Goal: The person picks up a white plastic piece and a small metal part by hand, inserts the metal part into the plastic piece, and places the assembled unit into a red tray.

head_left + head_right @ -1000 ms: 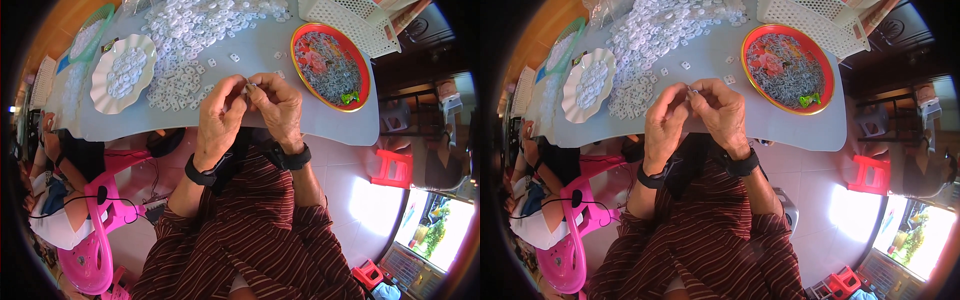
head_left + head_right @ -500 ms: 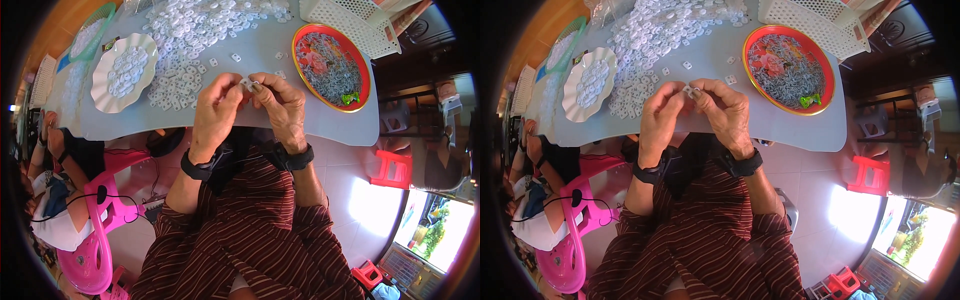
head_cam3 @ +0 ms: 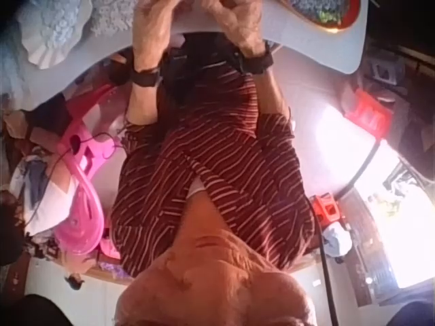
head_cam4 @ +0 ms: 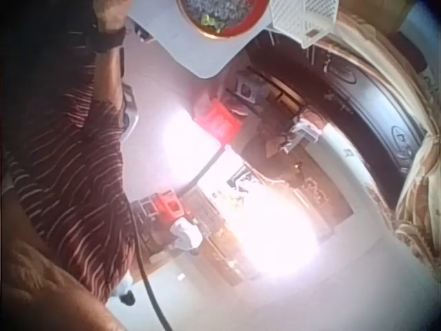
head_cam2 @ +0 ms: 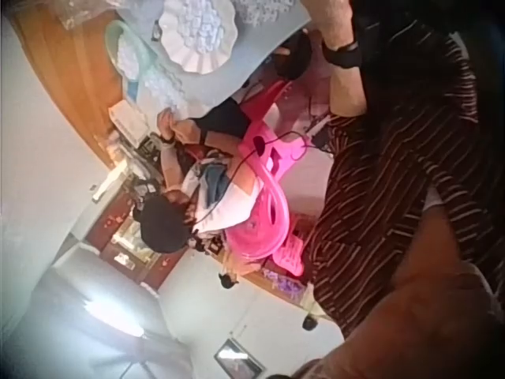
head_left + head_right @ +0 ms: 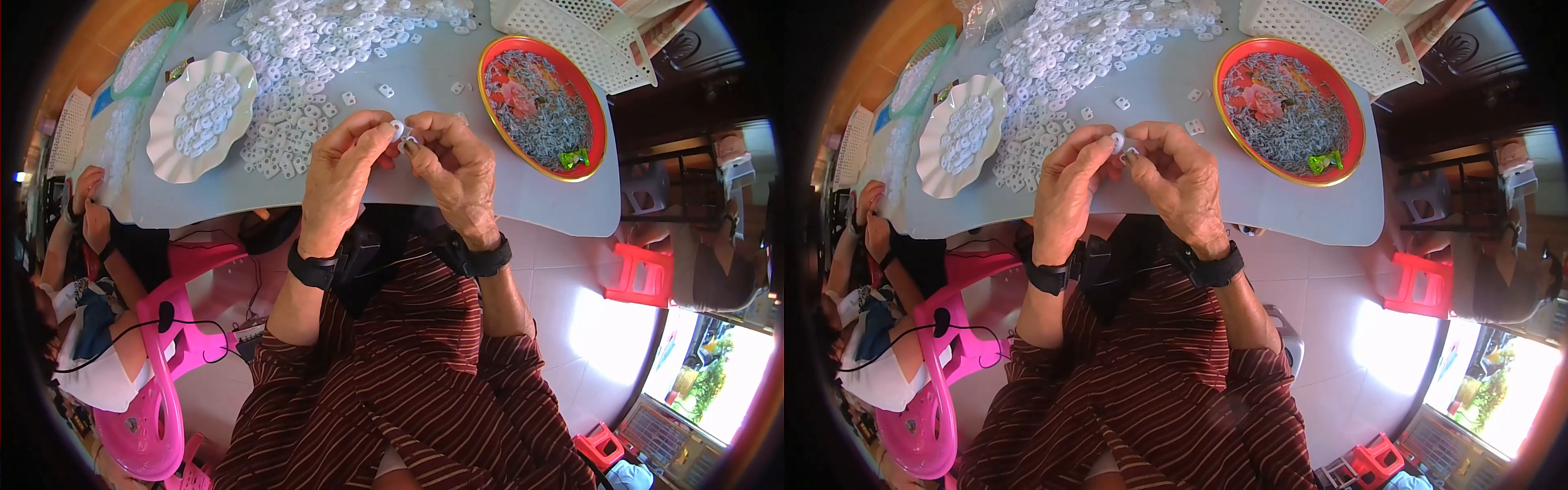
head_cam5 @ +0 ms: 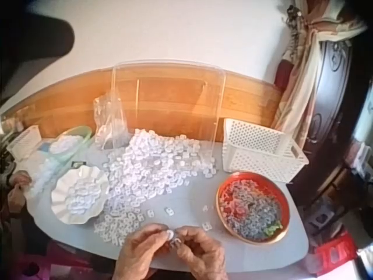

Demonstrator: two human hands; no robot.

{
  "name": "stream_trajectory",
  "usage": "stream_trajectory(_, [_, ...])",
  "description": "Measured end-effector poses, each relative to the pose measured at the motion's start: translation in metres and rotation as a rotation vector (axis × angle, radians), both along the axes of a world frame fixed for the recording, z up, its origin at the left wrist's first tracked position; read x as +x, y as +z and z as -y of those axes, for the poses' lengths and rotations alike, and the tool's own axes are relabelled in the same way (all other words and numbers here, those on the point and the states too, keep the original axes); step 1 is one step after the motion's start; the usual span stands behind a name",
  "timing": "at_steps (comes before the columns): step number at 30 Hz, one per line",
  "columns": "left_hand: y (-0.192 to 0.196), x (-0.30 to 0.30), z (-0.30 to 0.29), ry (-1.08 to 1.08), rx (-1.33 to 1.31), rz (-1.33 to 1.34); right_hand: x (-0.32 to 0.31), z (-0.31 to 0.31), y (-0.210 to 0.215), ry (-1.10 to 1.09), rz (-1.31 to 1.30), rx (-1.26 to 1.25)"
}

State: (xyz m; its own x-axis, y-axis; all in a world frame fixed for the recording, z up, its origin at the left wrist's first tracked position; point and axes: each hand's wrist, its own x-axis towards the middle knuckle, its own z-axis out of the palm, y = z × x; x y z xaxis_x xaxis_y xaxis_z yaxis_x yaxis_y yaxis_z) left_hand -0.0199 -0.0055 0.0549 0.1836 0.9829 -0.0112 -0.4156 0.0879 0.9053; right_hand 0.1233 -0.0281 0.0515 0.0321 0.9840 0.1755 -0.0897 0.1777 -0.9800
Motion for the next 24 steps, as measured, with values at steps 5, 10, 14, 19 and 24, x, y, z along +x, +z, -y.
stream_trajectory(5, [-0.001,-0.006,-0.003,-0.014,0.227,-0.332,0.0,0.0,0.001,0.022,-0.01,0.001])
stream_trajectory(10, [0.002,-0.006,-0.003,0.013,0.369,-0.47,-0.002,0.0,-0.002,0.011,-0.054,0.017])
stream_trajectory(14, [0.009,-0.005,0.002,-0.04,0.236,-0.45,-0.001,0.001,0.001,0.015,-0.051,0.051])
stream_trajectory(19, [0.012,-0.007,0.001,-0.048,0.263,-0.484,-0.001,0.001,0.001,0.002,-0.04,0.028])
stream_trajectory(24, [0.01,-0.004,0.002,-0.053,0.285,-0.509,-0.002,0.002,0.002,-0.013,-0.04,0.029])
